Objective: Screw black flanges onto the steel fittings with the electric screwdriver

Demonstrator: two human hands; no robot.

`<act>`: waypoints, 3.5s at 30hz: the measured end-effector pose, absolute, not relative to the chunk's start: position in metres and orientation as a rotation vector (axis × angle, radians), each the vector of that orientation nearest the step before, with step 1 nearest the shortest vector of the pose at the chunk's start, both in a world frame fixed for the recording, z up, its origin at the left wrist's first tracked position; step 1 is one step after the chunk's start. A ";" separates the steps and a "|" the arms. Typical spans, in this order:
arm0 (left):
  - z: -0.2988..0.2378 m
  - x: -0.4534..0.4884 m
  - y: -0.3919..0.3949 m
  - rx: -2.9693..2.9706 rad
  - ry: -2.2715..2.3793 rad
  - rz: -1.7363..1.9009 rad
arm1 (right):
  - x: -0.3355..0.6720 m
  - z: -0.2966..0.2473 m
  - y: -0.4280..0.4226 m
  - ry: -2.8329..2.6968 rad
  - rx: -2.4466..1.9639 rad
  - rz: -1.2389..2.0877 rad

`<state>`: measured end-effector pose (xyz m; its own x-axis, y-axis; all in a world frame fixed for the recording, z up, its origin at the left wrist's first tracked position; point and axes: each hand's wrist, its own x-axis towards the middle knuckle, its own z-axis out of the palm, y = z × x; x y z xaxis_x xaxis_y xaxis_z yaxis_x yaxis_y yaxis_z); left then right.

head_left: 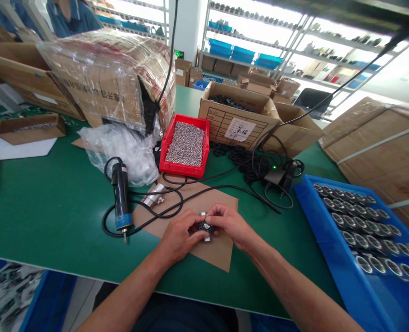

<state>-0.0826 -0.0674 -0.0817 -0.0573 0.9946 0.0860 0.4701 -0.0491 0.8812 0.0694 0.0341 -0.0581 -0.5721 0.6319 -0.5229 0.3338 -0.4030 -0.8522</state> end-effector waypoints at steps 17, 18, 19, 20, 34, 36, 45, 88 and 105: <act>-0.085 -0.084 -0.066 1.522 1.556 1.103 | -0.073 0.002 0.146 -2.810 -0.841 0.110; -0.084 -0.084 -0.066 1.521 1.553 1.108 | -0.085 0.004 0.156 -2.874 -0.876 0.070; -0.084 -0.084 -0.066 1.517 1.551 1.110 | -0.095 0.004 0.165 -2.914 -0.907 0.057; -0.083 -0.084 -0.067 1.513 1.551 1.111 | -0.103 0.005 0.173 -2.932 -0.927 0.059; -0.082 -0.084 -0.066 1.558 1.567 1.083 | -0.091 0.021 0.186 -2.747 -0.906 0.091; -0.082 -0.084 -0.066 1.561 1.567 1.075 | -0.077 0.025 0.177 -2.725 -0.871 0.136; -0.086 -0.082 -0.067 1.590 1.586 1.085 | 0.038 0.012 0.103 -2.464 -0.779 0.926; -0.078 -0.079 -0.067 1.585 1.579 1.092 | 0.073 -0.077 0.014 -1.572 -0.992 1.956; -0.024 -0.132 -0.091 1.624 2.322 0.935 | 0.096 -0.093 0.028 -1.826 -0.812 1.840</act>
<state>-0.1321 -0.0909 -0.0238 -0.3988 0.8911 0.2167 0.7924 0.2158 0.5706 0.0961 0.0279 -0.0928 -0.7402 0.6634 -0.1096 0.1048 -0.0472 -0.9934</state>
